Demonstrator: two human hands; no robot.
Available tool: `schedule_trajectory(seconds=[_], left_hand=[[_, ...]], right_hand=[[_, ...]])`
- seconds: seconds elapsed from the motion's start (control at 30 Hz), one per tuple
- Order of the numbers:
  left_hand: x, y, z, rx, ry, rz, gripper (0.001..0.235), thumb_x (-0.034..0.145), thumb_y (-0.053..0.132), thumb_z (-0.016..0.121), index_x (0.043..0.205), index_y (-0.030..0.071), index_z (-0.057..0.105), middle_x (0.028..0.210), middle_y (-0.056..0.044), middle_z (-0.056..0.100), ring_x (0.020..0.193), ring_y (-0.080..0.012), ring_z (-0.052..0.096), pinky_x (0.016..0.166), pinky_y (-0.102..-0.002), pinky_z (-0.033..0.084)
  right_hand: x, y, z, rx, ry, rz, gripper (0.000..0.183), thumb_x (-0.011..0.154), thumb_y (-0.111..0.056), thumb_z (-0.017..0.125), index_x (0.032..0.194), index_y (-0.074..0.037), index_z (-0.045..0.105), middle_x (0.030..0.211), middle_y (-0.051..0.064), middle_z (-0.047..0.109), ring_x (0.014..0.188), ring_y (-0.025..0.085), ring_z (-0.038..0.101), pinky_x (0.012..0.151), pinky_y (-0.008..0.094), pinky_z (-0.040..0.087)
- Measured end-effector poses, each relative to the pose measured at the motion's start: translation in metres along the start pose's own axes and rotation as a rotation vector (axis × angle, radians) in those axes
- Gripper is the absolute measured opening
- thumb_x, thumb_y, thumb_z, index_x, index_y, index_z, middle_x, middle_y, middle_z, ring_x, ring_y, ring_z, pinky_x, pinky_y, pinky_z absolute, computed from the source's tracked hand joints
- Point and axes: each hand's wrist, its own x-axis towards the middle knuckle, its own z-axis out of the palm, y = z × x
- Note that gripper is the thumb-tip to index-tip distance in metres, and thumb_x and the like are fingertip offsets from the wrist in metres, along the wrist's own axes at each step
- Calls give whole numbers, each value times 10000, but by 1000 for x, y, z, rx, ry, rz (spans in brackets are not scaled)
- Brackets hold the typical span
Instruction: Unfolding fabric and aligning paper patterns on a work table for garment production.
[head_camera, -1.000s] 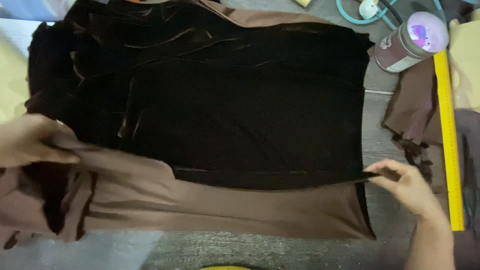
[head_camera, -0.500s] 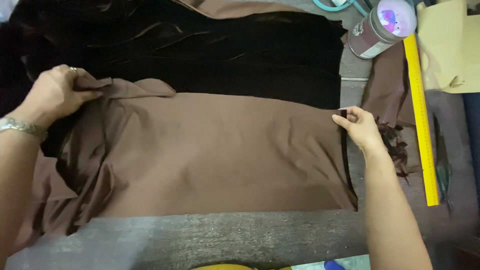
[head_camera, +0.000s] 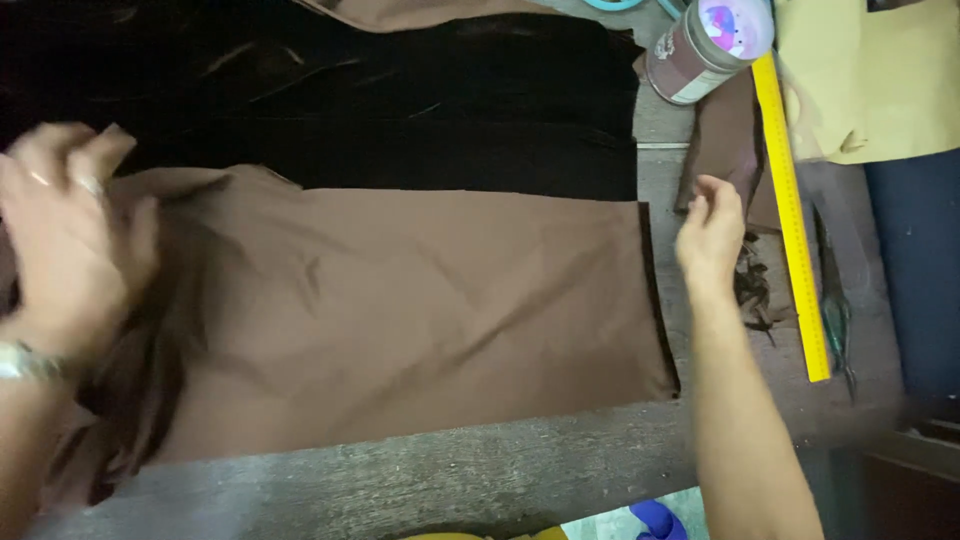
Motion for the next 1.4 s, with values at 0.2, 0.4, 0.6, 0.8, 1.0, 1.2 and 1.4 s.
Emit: schedule_trajectory(seconds=[0.2,0.4,0.6,0.8,1.0,1.2,1.4], left_hand=[[-34,138,9,-194,-243,67,502,782,206,603,1268,129,505,1320,-121,488,1193,-353,444,928,-553,338],[-75,85,20,-153,-257,-147,589,943,310,474,1467,74,345,1545,-208,273,1424,-396,229,1129,-554,209],[-69,69,-17,-219,-223,-240,607,851,146,599,1336,-151,387,1402,-397,342,1280,-539,357,1099,-551,319],[-140,102,-40,-234,-303,225,576,840,433,587,1334,150,496,1393,-71,493,1292,-254,468,1126,-468,322],[-249,29,-51,66,-381,62,495,829,368,581,1318,289,557,1231,36,609,1133,-200,595,1026,-400,435],[-238,22,-49,283,-255,18,239,936,250,634,1164,321,653,1133,123,654,1070,-155,627,1039,-346,410],[-258,15,-49,301,-257,12,108,911,226,617,968,316,634,999,142,642,980,-158,607,1012,-350,390]], right_hand=[[-117,-137,34,-126,-195,-293,428,1014,-171,379,1415,-22,401,1460,203,383,1363,356,317,1135,500,180],[-139,-99,15,-319,-284,-270,478,963,-273,488,1401,-84,466,1465,154,403,1333,343,358,1038,564,210],[-137,-60,-15,-304,-215,-26,567,1010,-341,343,1472,-13,331,1552,182,281,1450,389,173,1111,658,82],[-152,-60,-42,-257,-115,2,462,935,-231,600,1308,30,520,1209,207,515,1122,332,495,988,456,385],[-176,-16,-90,-189,-266,728,386,832,-373,726,1064,-76,645,933,87,670,823,205,604,744,345,471],[-198,32,-83,65,-282,762,249,830,-211,752,947,-51,601,857,58,579,797,164,565,693,324,517],[-194,12,-94,253,-257,825,220,887,-34,698,864,-53,480,734,92,524,640,228,618,675,346,576]])
